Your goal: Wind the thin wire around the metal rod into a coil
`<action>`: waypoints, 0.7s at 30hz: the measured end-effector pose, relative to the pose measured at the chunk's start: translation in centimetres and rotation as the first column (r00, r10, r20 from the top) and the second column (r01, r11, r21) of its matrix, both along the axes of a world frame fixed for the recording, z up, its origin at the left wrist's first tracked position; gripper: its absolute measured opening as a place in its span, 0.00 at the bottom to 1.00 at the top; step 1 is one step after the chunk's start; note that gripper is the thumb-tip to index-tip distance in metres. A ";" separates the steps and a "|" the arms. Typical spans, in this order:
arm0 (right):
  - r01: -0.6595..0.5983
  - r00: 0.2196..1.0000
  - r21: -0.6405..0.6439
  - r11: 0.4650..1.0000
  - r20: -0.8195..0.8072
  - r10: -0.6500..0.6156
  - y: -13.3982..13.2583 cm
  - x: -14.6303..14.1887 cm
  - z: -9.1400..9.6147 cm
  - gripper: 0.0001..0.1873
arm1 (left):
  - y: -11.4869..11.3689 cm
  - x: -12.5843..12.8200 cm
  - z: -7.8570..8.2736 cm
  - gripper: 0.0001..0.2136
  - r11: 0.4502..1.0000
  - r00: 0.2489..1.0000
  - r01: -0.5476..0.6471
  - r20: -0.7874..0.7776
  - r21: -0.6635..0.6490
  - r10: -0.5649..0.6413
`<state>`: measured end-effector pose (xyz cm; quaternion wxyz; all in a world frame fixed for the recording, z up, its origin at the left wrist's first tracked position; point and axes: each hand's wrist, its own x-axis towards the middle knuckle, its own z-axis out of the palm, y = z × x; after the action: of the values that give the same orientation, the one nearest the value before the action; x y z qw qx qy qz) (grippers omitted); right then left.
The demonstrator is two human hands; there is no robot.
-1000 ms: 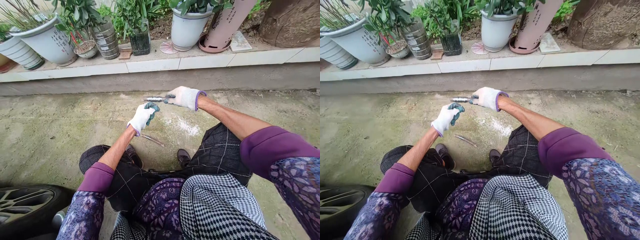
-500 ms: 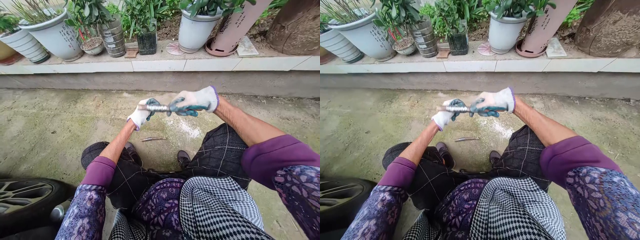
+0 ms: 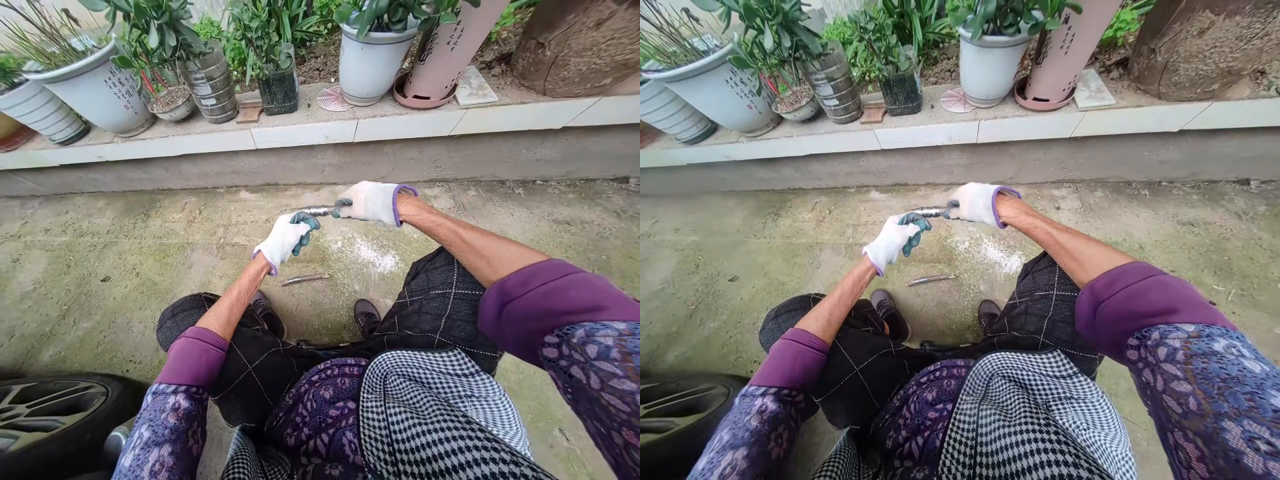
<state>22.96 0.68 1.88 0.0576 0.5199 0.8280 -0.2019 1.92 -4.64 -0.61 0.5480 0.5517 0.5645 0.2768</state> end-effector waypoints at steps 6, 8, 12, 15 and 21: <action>0.082 0.994 0.128 0.988 -0.079 -0.072 0.9 -0.6 0.6 0.18 | -0.2 -0.2 0.1 0.06 0.999 0.992 -0.025 0.122 0.046 0.019; 0.151 0.980 0.131 0.980 -0.149 -0.132 1.3 -0.9 0.9 0.18 | -0.1 -0.3 0.0 0.06 0.997 0.988 -0.032 0.153 0.074 0.021; 0.249 0.858 -0.124 0.961 -0.431 -0.278 1.2 -0.9 1.6 0.22 | 0.3 -0.6 -0.2 0.06 0.996 0.983 -0.051 0.183 0.074 0.036; 0.063 0.759 -0.358 0.932 -0.590 -0.278 0.4 -0.2 1.9 0.26 | 0.8 -1.0 -0.3 0.06 0.997 0.985 -0.029 0.174 0.069 0.017; -0.262 0.866 -0.653 0.710 -0.484 -0.125 -0.9 0.8 1.5 0.28 | 1.8 -1.7 0.1 0.06 0.994 0.995 0.076 0.052 0.084 -0.081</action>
<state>23.72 -0.19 3.39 0.0438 0.3565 0.6941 -0.6238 0.24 -2.79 -0.48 0.5507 0.5876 0.5152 0.2933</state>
